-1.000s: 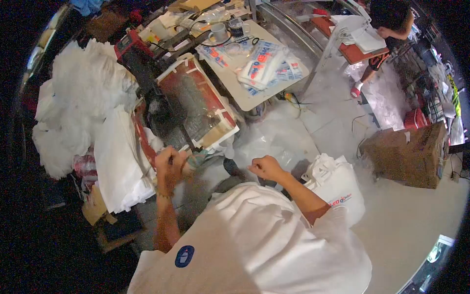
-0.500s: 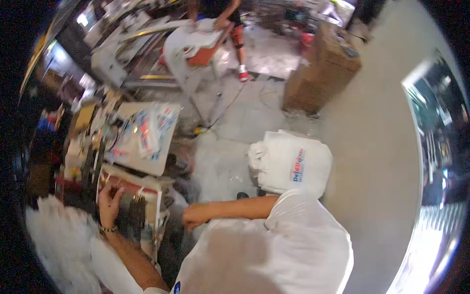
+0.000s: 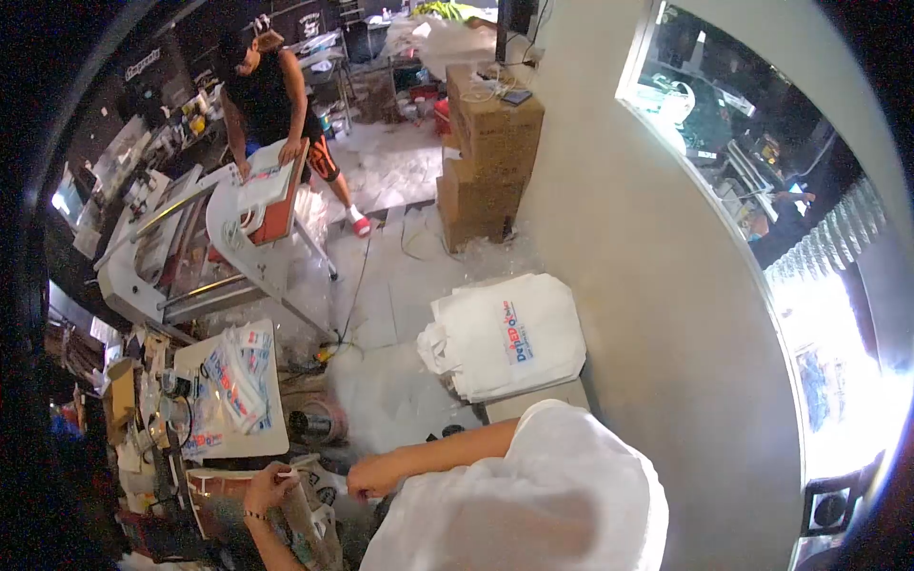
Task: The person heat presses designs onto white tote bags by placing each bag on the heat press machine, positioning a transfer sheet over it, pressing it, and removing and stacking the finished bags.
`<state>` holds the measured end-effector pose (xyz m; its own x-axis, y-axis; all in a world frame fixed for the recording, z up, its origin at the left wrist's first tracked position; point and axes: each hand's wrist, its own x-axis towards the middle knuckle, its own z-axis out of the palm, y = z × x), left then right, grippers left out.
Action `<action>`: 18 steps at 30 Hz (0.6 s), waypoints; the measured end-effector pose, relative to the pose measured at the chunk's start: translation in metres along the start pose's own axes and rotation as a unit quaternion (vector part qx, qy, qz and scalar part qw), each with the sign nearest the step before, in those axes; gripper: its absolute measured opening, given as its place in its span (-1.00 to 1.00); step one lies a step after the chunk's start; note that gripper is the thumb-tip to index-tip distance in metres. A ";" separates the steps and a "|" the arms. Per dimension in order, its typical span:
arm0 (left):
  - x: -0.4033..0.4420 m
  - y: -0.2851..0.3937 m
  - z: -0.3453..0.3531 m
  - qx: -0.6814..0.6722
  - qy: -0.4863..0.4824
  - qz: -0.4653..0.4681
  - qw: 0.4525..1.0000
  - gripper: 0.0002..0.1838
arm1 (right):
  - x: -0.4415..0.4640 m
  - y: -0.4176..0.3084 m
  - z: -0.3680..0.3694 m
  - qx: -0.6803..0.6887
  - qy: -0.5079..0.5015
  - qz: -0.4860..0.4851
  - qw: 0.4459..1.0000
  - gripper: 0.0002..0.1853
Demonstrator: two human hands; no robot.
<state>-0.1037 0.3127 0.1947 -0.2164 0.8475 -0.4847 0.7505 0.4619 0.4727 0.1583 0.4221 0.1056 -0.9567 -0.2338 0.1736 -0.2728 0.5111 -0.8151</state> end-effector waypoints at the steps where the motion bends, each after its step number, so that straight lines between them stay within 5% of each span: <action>1: 0.000 0.005 -0.002 0.024 -0.004 -0.012 1.000 -0.45 | 0.002 -0.004 0.001 0.000 -0.009 0.003 1.000 -0.88; 8: -0.012 0.031 -0.001 0.035 -0.024 0.027 0.999 -0.44 | 0.054 -0.010 0.030 -0.007 -0.022 -0.091 0.996 -0.91; 12: -0.039 0.052 -0.021 0.082 0.035 0.130 0.988 -0.47 | 0.104 -0.069 0.022 -0.001 0.096 -0.220 0.971 -0.88; 14: -0.071 0.064 -0.039 -0.117 0.094 0.102 0.983 -0.45 | 0.117 -0.085 0.023 -0.021 0.141 -0.227 0.963 -0.86; 16: -0.102 0.052 -0.058 -0.169 0.105 0.119 0.973 -0.32 | 0.133 -0.087 0.036 -0.025 0.115 -0.248 0.961 -0.79; 18: -0.124 0.025 -0.079 -0.176 0.090 0.166 0.966 -0.41 | 0.153 -0.095 0.042 -0.077 0.174 -0.286 0.939 -0.77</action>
<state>-0.1071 0.2401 0.3242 -0.1289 0.9815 -0.1417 0.5454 0.1894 0.8165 0.0421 0.3027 0.1861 -0.6164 -0.2359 0.7512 -0.7385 0.5041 -0.4477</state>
